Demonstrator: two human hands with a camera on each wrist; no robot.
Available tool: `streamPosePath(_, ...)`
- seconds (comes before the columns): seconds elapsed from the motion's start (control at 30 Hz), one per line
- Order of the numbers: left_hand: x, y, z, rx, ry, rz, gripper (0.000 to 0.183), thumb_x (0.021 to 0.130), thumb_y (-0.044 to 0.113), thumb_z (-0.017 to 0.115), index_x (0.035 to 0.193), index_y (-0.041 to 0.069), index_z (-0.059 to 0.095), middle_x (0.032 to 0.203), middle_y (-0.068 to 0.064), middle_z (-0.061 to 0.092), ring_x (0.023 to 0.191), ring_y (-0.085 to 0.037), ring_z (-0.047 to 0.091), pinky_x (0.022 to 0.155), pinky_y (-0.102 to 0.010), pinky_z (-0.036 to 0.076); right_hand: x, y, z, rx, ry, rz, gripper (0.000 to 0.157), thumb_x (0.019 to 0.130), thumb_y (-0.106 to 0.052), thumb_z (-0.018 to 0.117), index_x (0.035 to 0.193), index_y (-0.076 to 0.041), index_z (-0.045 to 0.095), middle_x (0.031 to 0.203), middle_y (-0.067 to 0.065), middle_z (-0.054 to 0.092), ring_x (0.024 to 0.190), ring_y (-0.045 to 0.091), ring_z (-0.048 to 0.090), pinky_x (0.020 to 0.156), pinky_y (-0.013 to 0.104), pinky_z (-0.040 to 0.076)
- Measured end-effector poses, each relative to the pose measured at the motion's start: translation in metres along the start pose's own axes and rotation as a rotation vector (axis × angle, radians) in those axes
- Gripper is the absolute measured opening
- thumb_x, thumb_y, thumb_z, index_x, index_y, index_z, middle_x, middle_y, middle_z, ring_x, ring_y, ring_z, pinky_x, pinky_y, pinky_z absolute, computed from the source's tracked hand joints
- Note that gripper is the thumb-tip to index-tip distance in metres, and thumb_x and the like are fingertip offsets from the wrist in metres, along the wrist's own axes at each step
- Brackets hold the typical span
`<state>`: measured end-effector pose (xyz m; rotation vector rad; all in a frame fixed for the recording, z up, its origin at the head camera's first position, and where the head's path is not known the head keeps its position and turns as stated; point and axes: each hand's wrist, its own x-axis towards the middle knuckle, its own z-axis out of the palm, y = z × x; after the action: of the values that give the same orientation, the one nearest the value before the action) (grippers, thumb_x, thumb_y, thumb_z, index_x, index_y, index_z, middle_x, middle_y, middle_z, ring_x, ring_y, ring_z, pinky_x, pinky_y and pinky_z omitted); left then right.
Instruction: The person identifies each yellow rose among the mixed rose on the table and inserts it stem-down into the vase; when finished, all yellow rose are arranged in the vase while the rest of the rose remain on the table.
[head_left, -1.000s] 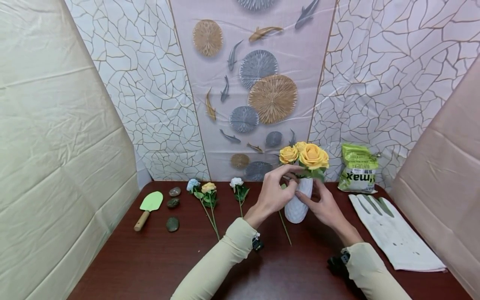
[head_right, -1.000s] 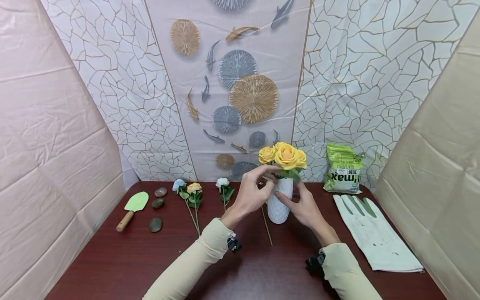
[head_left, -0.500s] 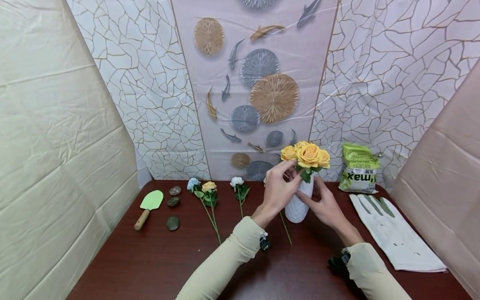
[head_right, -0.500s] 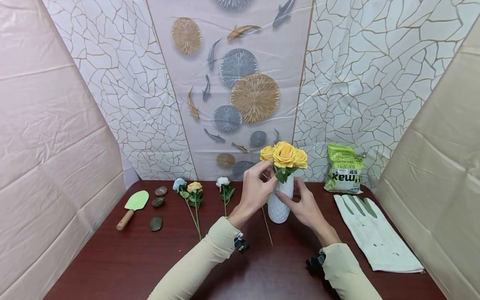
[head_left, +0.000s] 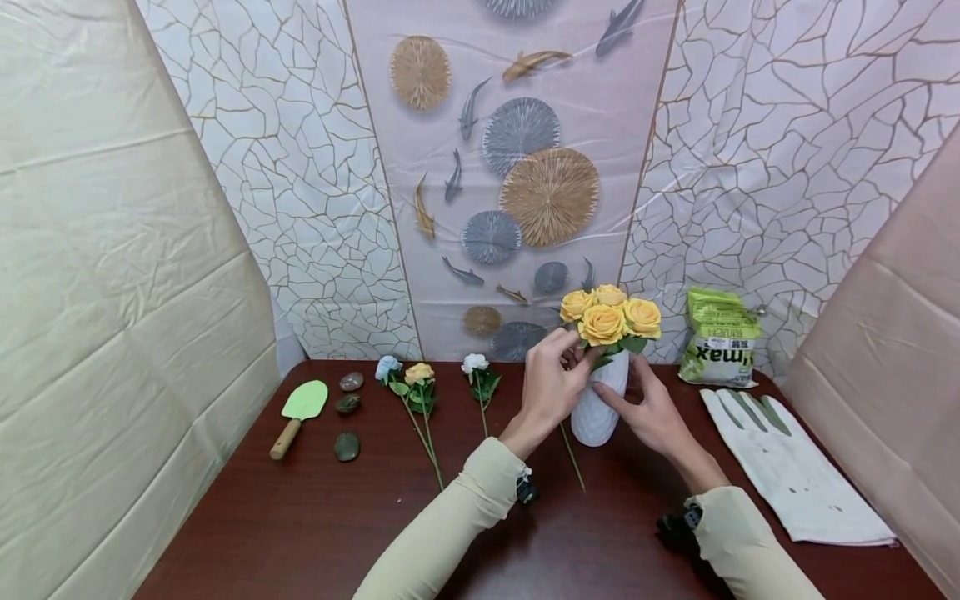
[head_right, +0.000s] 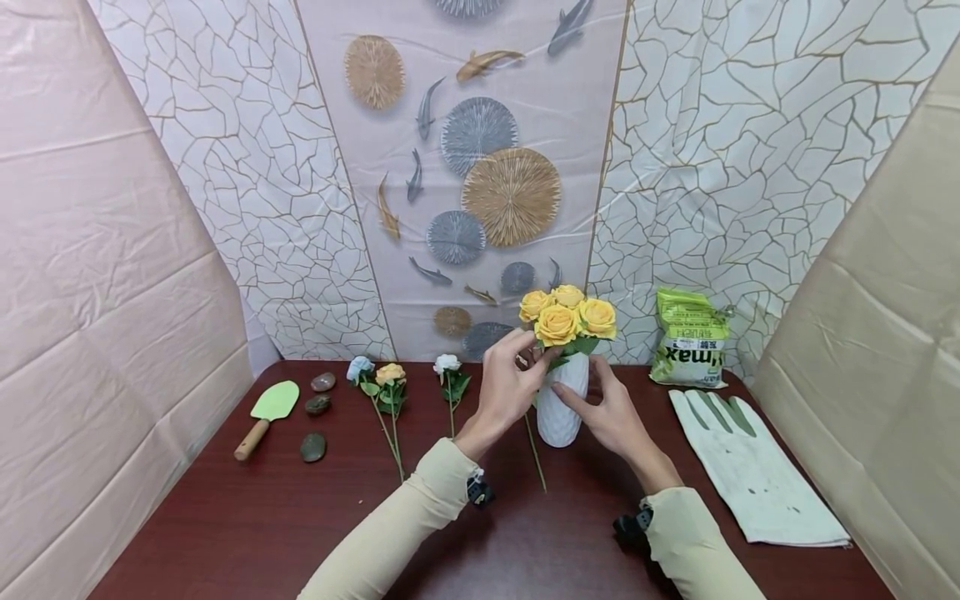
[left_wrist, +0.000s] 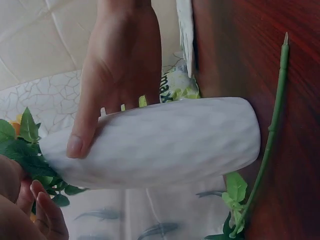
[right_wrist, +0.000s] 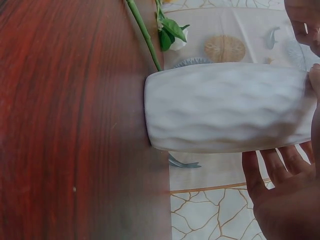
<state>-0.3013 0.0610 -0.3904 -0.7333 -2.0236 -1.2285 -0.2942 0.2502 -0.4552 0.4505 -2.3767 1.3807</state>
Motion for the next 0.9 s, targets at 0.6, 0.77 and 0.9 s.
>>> streamPosePath(0.6, 0.004, -0.003, 0.000, 0.137, -0.056, 0.007, 0.031, 0.094, 0.039, 0.071, 0.072, 0.023, 0.058, 0.072, 0.009, 0.054, 0.060, 0.002, 0.049, 0.051, -0.012, 0.038, -0.003, 0.001, 0.000, -0.029, 0.009, 0.010, 0.058, 0.096, -0.033, 0.070, 0.145, -0.022, 0.041, 0.130, 0.005, 0.063, 0.112, 0.002, 0.060, 0.087, 0.018, 0.053)
streamPosePath(0.77, 0.000, -0.003, -0.008, 0.095, -0.068, 0.005, 0.018, 0.096, 0.028, 0.071, 0.080, 0.020, 0.068, 0.075, 0.008, 0.056, 0.062, 0.003, 0.052, 0.053, -0.011, 0.043, -0.003, 0.000, 0.001, -0.029, 0.006, 0.000, 0.060, 0.096, -0.031, 0.070, 0.146, -0.019, 0.040, 0.130, 0.008, 0.064, 0.112, 0.002, 0.060, 0.088, 0.018, 0.053)
streamPosePath(0.9, -0.004, -0.008, -0.026, -0.015, -0.067, -0.017, 0.010, 0.097, 0.019, 0.067, 0.100, 0.017, 0.077, 0.086, 0.008, 0.064, 0.073, 0.003, 0.060, 0.065, -0.014, 0.055, -0.001, -0.001, 0.001, -0.037, 0.015, 0.024, 0.061, 0.095, -0.035, 0.071, 0.145, -0.021, 0.041, 0.130, 0.005, 0.064, 0.113, 0.007, 0.061, 0.088, 0.018, 0.053)
